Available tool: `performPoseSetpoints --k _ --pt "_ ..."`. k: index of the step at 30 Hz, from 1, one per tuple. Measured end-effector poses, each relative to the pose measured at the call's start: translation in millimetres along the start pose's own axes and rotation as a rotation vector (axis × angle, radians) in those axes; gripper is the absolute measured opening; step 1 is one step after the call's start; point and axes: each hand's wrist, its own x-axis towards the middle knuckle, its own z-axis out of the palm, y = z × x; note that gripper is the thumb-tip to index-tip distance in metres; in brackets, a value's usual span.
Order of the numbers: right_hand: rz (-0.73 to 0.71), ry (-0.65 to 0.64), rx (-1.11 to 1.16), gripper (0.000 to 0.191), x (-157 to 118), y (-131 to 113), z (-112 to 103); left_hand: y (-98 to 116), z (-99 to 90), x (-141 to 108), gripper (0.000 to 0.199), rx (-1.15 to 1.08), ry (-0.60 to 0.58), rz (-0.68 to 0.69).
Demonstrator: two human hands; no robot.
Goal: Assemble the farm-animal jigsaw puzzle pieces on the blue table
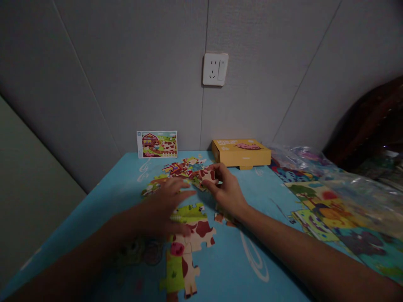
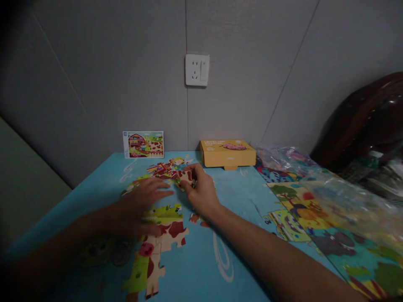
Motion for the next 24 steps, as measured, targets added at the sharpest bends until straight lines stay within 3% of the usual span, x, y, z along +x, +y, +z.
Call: performPoseSetpoints --k 2,5,11,14,18,21,24 --pt "-0.004 0.023 -0.012 0.024 0 0 0 26 6.8 -4 0.097 -0.037 -0.190 0.093" --pt "-0.029 0.071 -0.018 0.022 0 -2 0 43 13.3 -8 0.101 -0.063 -0.304 0.047" --pt "-0.033 0.026 0.082 0.020 -1 -5 0 23 7.1 -5 0.100 -0.048 -0.326 -0.007" --pt "-0.029 -0.138 0.231 0.017 -5 -8 -1 15 5.0 -4 0.102 -0.073 -0.319 0.004" --pt "-0.081 -0.523 0.385 0.019 -14 -15 -4 8 5.3 1 0.097 -0.113 -0.207 0.112" --pt "-0.111 -0.800 0.343 0.015 -20 -22 -6 4 4.7 3 0.090 -0.130 -0.162 0.178" --pt "-0.219 -0.943 0.202 0.008 -22 -27 -6 2 3.3 2 0.098 -0.129 -0.194 0.126"
